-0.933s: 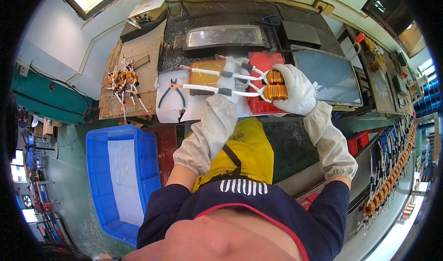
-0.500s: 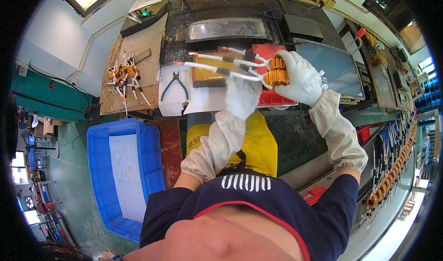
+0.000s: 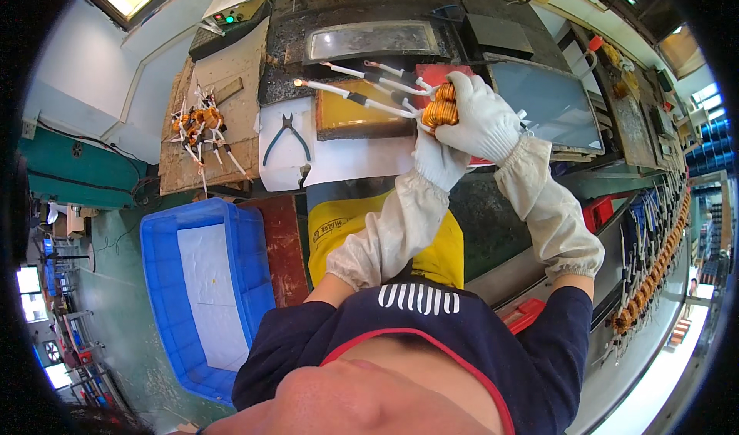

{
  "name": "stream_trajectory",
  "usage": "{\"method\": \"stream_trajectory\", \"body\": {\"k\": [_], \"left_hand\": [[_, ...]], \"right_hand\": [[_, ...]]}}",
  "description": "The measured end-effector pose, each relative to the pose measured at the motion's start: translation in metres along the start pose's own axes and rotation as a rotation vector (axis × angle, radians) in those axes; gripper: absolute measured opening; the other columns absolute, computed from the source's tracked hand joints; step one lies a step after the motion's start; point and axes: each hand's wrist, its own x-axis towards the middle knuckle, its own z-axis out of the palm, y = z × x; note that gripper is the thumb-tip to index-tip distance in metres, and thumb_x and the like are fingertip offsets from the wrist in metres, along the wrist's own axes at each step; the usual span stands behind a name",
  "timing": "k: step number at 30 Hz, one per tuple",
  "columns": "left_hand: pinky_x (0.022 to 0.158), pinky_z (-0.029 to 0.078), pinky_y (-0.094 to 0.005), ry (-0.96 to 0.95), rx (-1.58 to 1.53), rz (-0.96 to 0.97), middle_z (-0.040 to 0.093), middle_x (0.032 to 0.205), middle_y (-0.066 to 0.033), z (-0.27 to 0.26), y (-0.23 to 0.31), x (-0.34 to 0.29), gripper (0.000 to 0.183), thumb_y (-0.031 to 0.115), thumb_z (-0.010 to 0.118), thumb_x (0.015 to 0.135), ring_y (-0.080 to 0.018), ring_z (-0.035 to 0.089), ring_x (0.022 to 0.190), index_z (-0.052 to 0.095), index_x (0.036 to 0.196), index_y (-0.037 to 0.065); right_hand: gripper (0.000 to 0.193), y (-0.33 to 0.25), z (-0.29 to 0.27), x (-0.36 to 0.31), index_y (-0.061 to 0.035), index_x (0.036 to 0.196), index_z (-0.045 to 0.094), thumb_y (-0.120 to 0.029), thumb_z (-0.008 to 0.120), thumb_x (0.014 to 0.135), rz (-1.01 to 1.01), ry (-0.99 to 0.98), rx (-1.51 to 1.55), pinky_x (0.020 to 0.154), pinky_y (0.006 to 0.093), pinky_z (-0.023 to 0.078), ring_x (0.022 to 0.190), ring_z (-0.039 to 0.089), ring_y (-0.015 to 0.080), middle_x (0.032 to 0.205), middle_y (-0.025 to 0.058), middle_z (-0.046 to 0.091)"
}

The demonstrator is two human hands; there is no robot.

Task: The person dips the wire leads of toroid coils into a solder pot, joins the coils together by hand, and places the assembled units onto a rack.

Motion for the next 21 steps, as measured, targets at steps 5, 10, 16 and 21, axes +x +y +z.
{"method": "stream_trajectory", "body": {"k": [5,10,16,21], "left_hand": [[0.107,0.038,-0.0443,0.077,-0.102,-0.053,0.048,0.134,-0.0085,0.014,0.004,-0.005,0.054,0.054,0.037,0.096,-0.0260,0.046,0.126,0.041,0.135,0.016],[0.105,0.040,-0.0482,0.144,-0.166,-0.036,0.050,0.131,-0.0105,0.015,0.006,-0.003,0.047,0.045,0.039,0.099,-0.0293,0.048,0.122,0.045,0.131,0.012],[0.105,0.040,-0.0505,0.099,-0.261,-0.070,0.050,0.130,-0.0127,0.011,0.011,0.001,0.043,0.039,0.044,0.098,-0.0308,0.049,0.121,0.046,0.130,0.010],[0.105,0.040,-0.0499,0.079,-0.258,-0.065,0.048,0.133,-0.0139,0.010,0.018,0.003,0.040,0.034,0.045,0.098,-0.0306,0.046,0.124,0.044,0.130,0.009]], "right_hand": [[0.070,-0.003,-0.004,0.013,-0.0035,0.125,0.042,-0.032,0.069,0.066,0.013,-0.183,-0.083,0.086,0.0435,0.048,0.103,0.056,0.0400,0.111,0.0226,0.053],[0.073,-0.004,-0.005,0.030,-0.0004,0.124,0.042,-0.041,0.066,0.068,0.046,-0.360,-0.192,0.085,0.0438,0.048,0.103,0.057,0.0405,0.111,0.0263,0.054],[0.070,-0.022,-0.014,0.047,0.0011,0.121,0.044,-0.043,0.062,0.070,0.081,-0.509,-0.288,0.083,0.0441,0.050,0.100,0.060,0.0400,0.112,0.0280,0.054],[0.064,-0.026,-0.016,0.059,0.0016,0.115,0.048,-0.043,0.061,0.072,0.053,-0.550,-0.305,0.083,0.0445,0.050,0.102,0.061,0.0389,0.110,0.0271,0.056]]}}
